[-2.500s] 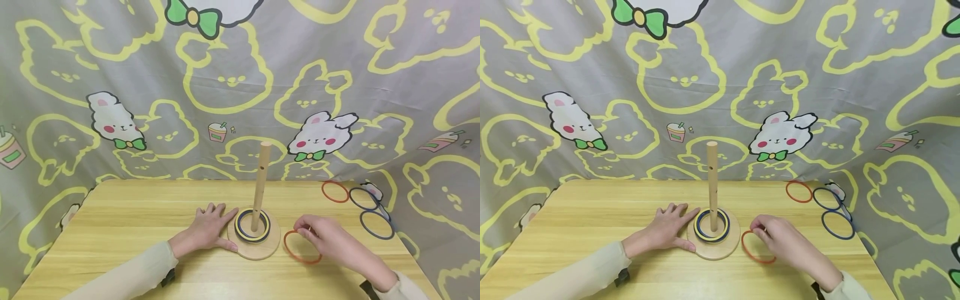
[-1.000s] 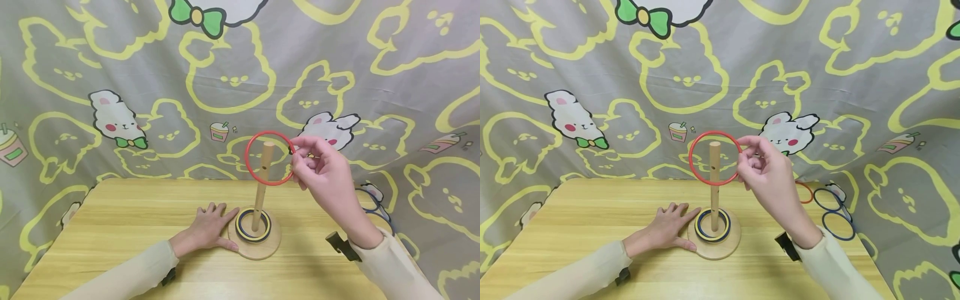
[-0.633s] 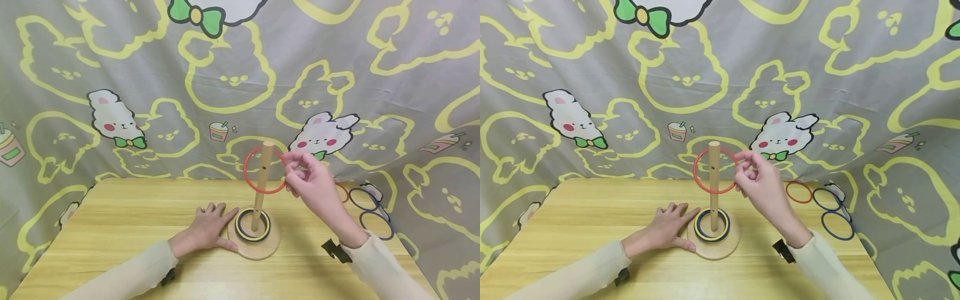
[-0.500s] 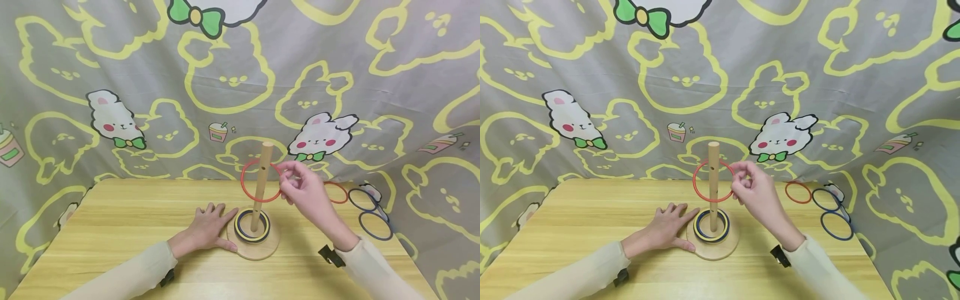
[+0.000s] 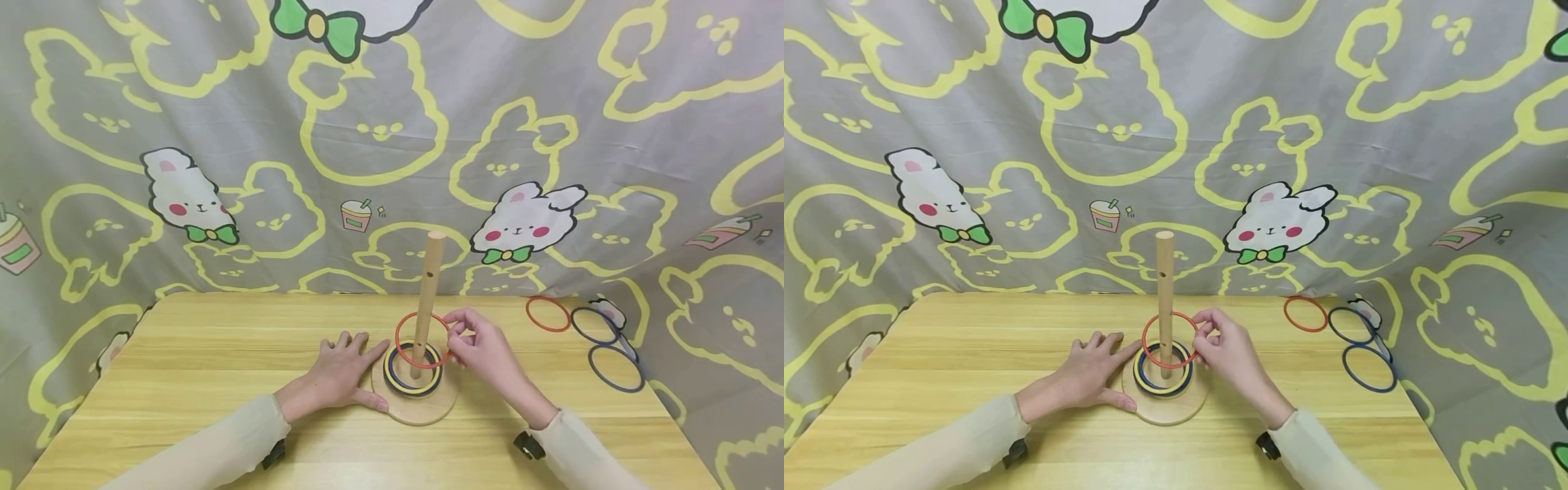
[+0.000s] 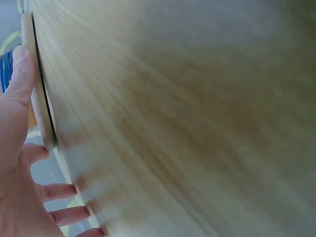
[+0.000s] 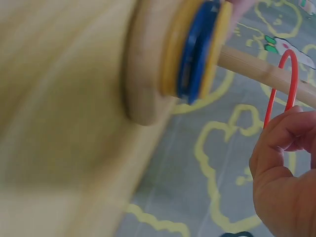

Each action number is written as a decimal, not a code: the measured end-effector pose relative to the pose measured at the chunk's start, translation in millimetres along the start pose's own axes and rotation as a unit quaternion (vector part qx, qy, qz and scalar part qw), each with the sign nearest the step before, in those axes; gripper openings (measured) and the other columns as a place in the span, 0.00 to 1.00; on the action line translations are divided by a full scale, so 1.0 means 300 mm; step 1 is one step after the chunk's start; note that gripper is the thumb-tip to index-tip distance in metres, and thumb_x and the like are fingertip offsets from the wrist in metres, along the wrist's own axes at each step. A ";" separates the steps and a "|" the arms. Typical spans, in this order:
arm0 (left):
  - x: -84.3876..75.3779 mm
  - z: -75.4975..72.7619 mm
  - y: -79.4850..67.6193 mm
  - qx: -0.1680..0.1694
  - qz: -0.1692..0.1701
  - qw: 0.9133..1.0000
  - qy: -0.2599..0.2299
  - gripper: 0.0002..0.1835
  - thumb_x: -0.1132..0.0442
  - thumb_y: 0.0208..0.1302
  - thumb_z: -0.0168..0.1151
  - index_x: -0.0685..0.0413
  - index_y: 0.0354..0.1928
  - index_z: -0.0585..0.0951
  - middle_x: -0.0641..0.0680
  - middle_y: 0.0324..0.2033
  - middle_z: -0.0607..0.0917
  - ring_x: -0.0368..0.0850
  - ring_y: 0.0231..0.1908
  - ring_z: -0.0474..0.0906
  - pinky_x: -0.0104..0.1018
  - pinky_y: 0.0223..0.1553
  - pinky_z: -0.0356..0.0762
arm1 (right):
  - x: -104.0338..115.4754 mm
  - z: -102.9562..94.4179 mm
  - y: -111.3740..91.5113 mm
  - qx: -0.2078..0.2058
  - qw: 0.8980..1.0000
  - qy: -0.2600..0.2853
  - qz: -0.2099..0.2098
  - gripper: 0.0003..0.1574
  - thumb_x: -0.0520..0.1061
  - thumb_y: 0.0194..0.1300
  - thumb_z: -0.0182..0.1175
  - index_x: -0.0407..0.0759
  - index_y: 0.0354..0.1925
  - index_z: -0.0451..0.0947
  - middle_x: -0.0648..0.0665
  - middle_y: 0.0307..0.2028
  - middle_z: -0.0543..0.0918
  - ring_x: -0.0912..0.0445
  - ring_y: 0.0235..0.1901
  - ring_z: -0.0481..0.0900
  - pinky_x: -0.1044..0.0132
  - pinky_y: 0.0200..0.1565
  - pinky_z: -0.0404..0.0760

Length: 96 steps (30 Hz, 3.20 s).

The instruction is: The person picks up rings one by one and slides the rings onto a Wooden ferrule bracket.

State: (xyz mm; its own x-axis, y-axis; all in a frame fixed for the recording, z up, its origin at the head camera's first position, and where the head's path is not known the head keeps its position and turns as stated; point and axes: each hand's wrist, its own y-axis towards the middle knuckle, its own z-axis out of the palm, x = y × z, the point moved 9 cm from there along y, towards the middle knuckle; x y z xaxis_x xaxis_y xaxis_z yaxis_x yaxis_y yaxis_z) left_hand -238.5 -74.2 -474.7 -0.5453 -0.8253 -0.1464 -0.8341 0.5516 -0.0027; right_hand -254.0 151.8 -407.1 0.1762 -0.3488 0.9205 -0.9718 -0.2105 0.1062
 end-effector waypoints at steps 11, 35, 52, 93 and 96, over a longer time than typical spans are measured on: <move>-0.002 -0.002 -0.007 -0.008 0.002 1.000 -0.008 0.64 0.17 0.51 0.70 0.46 0.84 0.69 0.68 0.71 0.73 0.66 0.60 0.72 0.66 0.46 0.72 | -0.093 0.064 -0.019 0.033 0.999 -0.006 0.030 0.19 0.27 0.69 0.58 0.31 0.58 0.80 0.43 0.33 0.79 0.52 0.22 0.81 0.69 0.24 0.76; -0.003 -0.003 -0.007 -0.012 0.008 1.000 -0.004 0.64 0.17 0.52 0.69 0.46 0.84 0.68 0.68 0.70 0.74 0.66 0.59 0.72 0.67 0.46 0.72 | -0.178 -0.043 -0.090 -0.008 0.997 -0.060 0.055 0.14 0.35 0.75 0.62 0.36 0.56 0.85 0.43 0.40 0.82 0.51 0.34 0.83 0.65 0.35 0.81; -0.004 0.003 -0.001 0.004 -0.002 1.000 -0.002 0.64 0.15 0.51 0.67 0.42 0.85 0.67 0.66 0.72 0.72 0.65 0.61 0.72 0.67 0.48 0.72 | -0.357 -0.604 -0.216 -0.116 0.954 -0.277 0.007 0.19 0.41 0.74 0.71 0.34 0.58 0.81 0.43 0.43 0.87 0.65 0.33 0.80 0.69 0.35 0.77; -0.006 -0.002 -0.004 0.009 0.000 1.000 -0.003 0.63 0.16 0.52 0.68 0.43 0.85 0.67 0.66 0.72 0.72 0.65 0.61 0.72 0.70 0.49 0.73 | -0.062 -0.414 -0.303 -0.030 0.935 -0.347 -0.064 0.15 0.33 0.60 0.67 0.44 0.44 0.89 0.61 0.29 0.78 0.67 0.28 0.74 0.66 0.30 0.75; -0.007 -0.005 -0.004 0.010 -0.002 1.000 -0.006 0.63 0.16 0.52 0.68 0.43 0.85 0.67 0.66 0.72 0.72 0.65 0.61 0.72 0.70 0.49 0.73 | 0.006 -0.377 -0.318 -0.036 0.933 -0.337 -0.123 0.17 0.30 0.60 0.69 0.47 0.43 0.89 0.65 0.30 0.78 0.69 0.28 0.75 0.68 0.28 0.75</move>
State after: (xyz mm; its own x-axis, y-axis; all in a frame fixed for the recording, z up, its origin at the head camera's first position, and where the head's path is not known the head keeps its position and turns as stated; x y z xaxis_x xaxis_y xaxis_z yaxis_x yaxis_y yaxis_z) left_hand -236.4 -73.3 -472.8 -0.5416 -0.8257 -0.1576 -0.8341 0.5512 -0.0221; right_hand -178.7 274.6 -372.9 0.4297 -0.7983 0.4220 -0.8931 -0.3067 0.3292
